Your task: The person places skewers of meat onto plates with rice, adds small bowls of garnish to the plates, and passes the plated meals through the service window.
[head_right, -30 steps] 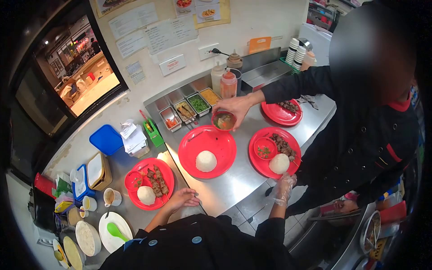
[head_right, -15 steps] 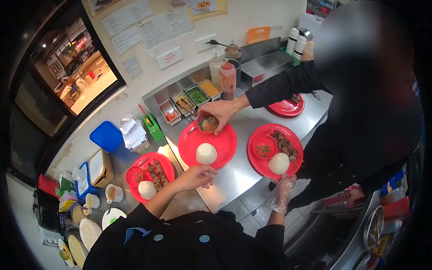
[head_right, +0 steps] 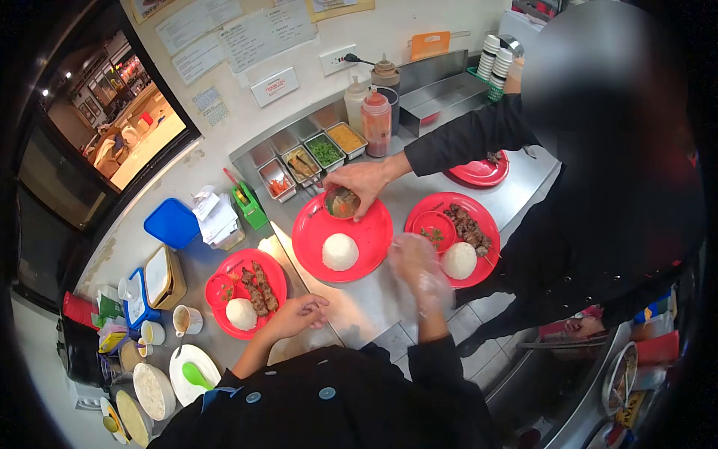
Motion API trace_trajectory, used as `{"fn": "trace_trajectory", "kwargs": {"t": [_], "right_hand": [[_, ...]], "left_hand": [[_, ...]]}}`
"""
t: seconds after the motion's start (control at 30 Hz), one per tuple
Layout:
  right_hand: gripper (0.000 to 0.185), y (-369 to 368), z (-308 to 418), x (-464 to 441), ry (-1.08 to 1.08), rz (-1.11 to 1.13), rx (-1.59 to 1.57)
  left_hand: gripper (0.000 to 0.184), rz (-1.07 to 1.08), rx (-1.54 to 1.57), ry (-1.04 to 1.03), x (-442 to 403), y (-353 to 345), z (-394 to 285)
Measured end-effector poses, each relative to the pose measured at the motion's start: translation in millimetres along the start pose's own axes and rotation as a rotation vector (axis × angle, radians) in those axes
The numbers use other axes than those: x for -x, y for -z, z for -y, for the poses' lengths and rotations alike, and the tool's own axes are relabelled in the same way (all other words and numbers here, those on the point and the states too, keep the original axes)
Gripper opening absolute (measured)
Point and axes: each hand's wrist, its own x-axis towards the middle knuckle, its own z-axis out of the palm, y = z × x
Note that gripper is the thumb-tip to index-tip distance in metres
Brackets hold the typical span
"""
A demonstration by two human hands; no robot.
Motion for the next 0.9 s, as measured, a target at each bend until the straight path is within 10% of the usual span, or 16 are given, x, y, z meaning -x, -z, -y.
{"fn": "trace_trajectory", "kwargs": {"t": [0.07, 0.9], "right_hand": [[0.028, -24.6, 32.1, -27.9, -0.177, 0.29, 0.136], [0.016, -78.9, 21.4, -86.3, -0.006, 0.07, 0.228]], "left_hand": [[0.024, -0.028, -0.003, -0.004, 3.3, -0.4, 3.7], [0.022, -0.402, 0.106, -0.102, -67.9, 89.5, -18.9]]}}
